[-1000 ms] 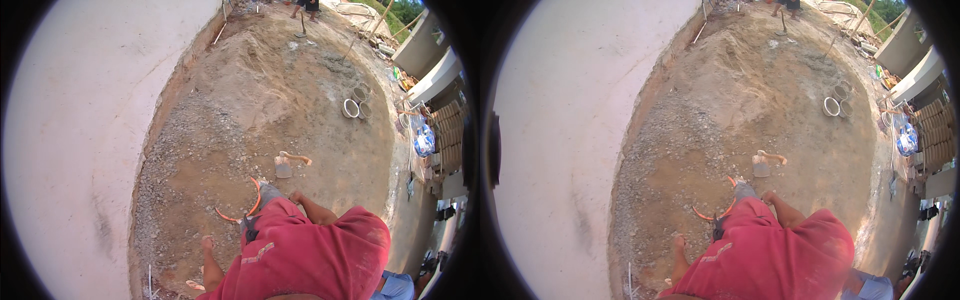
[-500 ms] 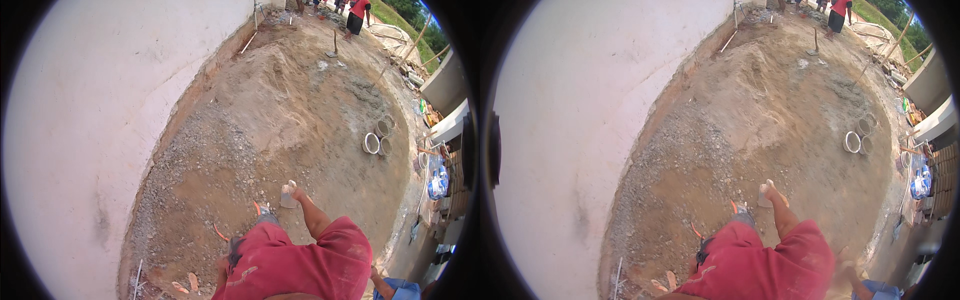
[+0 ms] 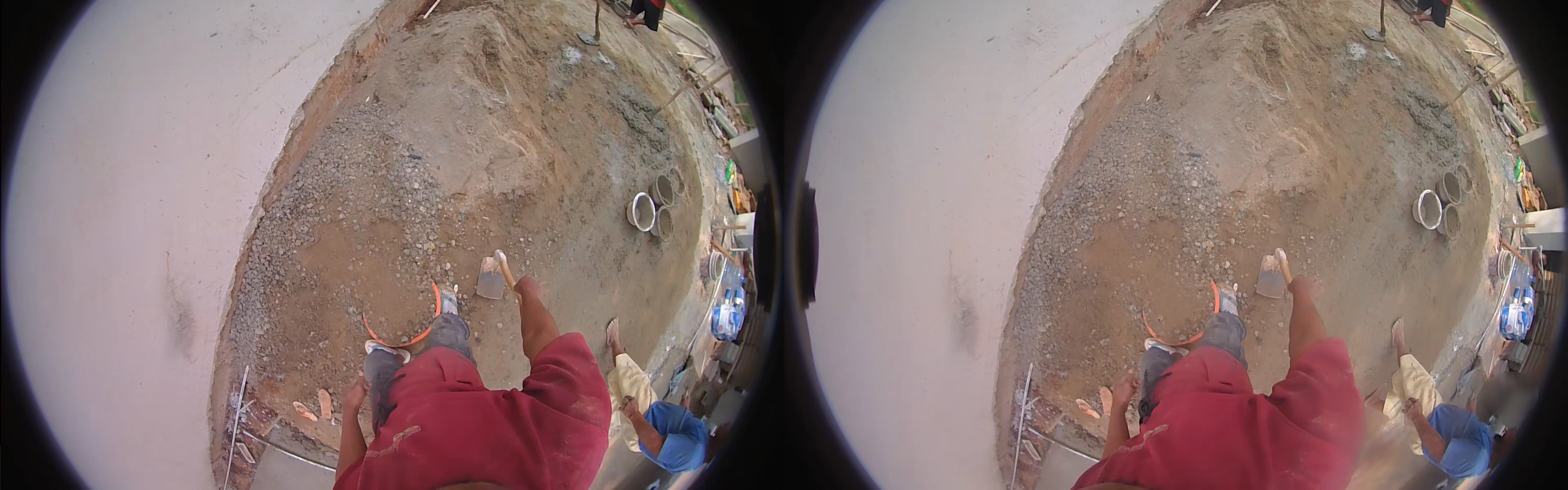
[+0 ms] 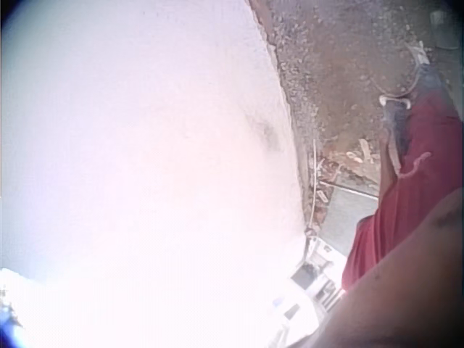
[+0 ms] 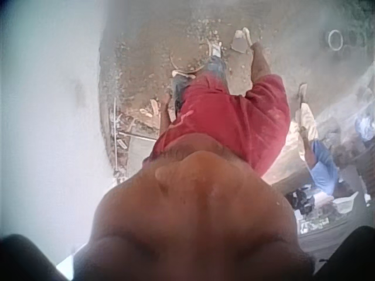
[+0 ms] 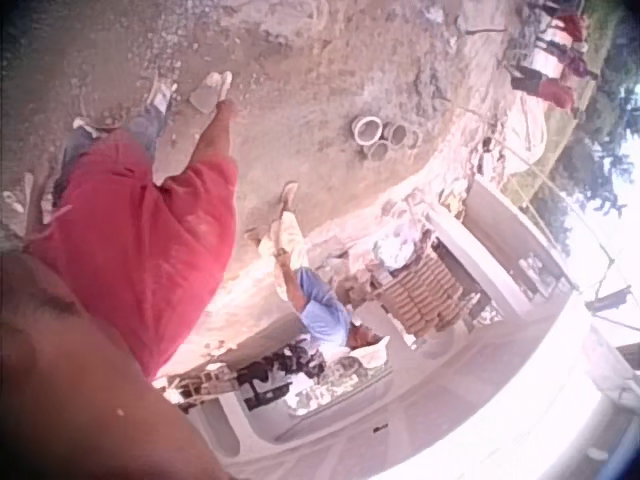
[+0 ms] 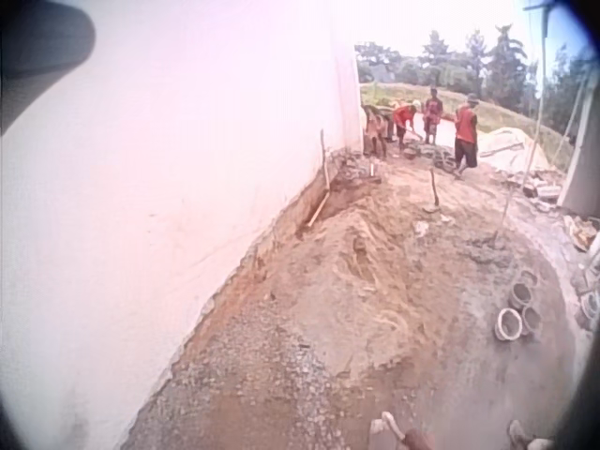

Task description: The person uses a hoe to scrape and move gravel into a plastic scoop and then picks up the scoop to relocate the material.

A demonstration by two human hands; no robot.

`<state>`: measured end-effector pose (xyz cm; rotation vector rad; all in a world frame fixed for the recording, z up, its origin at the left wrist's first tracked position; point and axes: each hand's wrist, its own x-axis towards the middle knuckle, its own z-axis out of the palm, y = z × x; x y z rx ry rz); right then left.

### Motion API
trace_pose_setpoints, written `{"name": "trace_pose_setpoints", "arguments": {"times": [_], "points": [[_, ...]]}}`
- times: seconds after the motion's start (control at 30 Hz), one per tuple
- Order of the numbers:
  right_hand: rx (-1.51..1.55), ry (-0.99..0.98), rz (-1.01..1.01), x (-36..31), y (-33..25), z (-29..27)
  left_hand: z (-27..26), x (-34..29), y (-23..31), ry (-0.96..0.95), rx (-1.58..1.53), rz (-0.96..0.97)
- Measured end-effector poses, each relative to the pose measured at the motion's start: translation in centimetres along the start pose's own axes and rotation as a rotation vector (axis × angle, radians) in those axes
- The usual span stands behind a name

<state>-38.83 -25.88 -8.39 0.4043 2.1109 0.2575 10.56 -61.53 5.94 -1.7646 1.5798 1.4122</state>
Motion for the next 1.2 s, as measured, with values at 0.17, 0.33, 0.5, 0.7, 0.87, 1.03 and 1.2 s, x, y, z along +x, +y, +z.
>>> {"name": "trace_pose_setpoints", "arguments": {"times": [0.17, 0.33, 0.5, 0.7, 0.87, 1.03, 1.2], "points": [[0.075, 0.281, -0.130, 2.9, -4.5, 6.4, 1.1, 3.3, 0.2, -0.282, -0.001, 0.236], [0.161, 0.055, -0.428, 8.9, -14.9, 20.1, 0.4, 17.0, -6.2, -0.220, -0.023, 0.033], [0.306, -0.134, -0.573, 13.8, -25.1, 34.3, 1.2, 37.9, -15.4, -0.057, -0.136, -0.118], [0.149, -0.057, -0.472, 21.9, -34.4, 45.2, 4.8, 57.2, -21.7, -0.166, 0.017, -0.349], [0.507, -0.157, -0.241, 27.7, -36.7, 47.3, 12.7, 65.8, -23.3, -0.128, -0.178, -0.429], [0.733, -0.317, -0.087, 31.5, -35.5, 47.9, 16.7, 68.6, -26.0, -0.194, -0.459, -0.233], [0.799, -0.343, -0.099, 32.3, -35.5, 47.4, 16.4, 69.2, -24.6, -0.281, -0.464, -0.361]]}}
